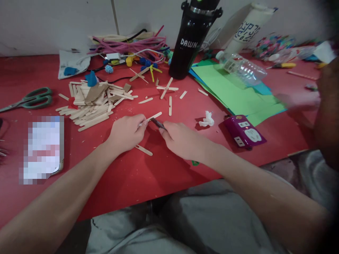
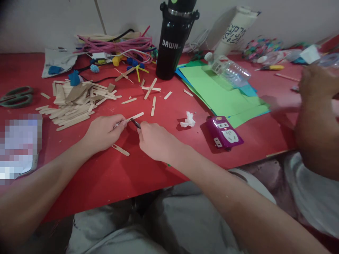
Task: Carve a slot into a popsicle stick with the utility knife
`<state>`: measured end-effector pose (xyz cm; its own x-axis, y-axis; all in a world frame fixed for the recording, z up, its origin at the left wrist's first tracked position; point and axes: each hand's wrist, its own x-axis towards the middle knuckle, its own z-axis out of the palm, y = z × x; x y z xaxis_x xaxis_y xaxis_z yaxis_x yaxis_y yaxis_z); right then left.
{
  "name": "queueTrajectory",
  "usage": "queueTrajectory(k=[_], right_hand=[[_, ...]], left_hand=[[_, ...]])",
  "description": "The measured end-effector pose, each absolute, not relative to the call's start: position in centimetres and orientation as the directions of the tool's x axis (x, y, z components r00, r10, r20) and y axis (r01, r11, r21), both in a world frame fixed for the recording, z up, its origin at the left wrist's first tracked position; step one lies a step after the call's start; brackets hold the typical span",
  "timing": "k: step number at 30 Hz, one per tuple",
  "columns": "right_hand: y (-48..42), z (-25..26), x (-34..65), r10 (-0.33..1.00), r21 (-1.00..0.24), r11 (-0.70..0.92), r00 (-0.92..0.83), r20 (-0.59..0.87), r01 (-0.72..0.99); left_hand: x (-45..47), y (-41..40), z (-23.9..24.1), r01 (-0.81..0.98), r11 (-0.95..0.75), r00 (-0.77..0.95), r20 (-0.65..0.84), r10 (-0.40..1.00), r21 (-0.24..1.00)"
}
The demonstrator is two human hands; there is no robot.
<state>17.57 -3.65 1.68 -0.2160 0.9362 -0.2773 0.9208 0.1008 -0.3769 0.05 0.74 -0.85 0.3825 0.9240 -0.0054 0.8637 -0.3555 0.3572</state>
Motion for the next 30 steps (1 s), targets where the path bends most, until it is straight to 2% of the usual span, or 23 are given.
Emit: queueTrajectory(k=[9, 17, 30], right_hand=[[-3.57, 1.82, 17.74, 0.912, -0.296, 0.144, -0.243, -0.331, 0.944], [-3.9, 1.65, 18.08, 0.943, -0.389, 0.094, -0.207, -0.26, 0.916], [-3.75, 1.81, 17.84, 0.932, -0.386, 0.108, -0.229, -0.281, 0.916]], left_hand=[[0.21, 0.73, -0.83, 0.872, -0.375, 0.401, -0.019, 0.916, 0.316], [0.15, 0.57, -0.78, 0.868, -0.368, 0.392, -0.006, 0.92, 0.333], [0.07, 0.66, -0.7, 0.869, -0.374, 0.399, -0.015, 0.917, 0.323]])
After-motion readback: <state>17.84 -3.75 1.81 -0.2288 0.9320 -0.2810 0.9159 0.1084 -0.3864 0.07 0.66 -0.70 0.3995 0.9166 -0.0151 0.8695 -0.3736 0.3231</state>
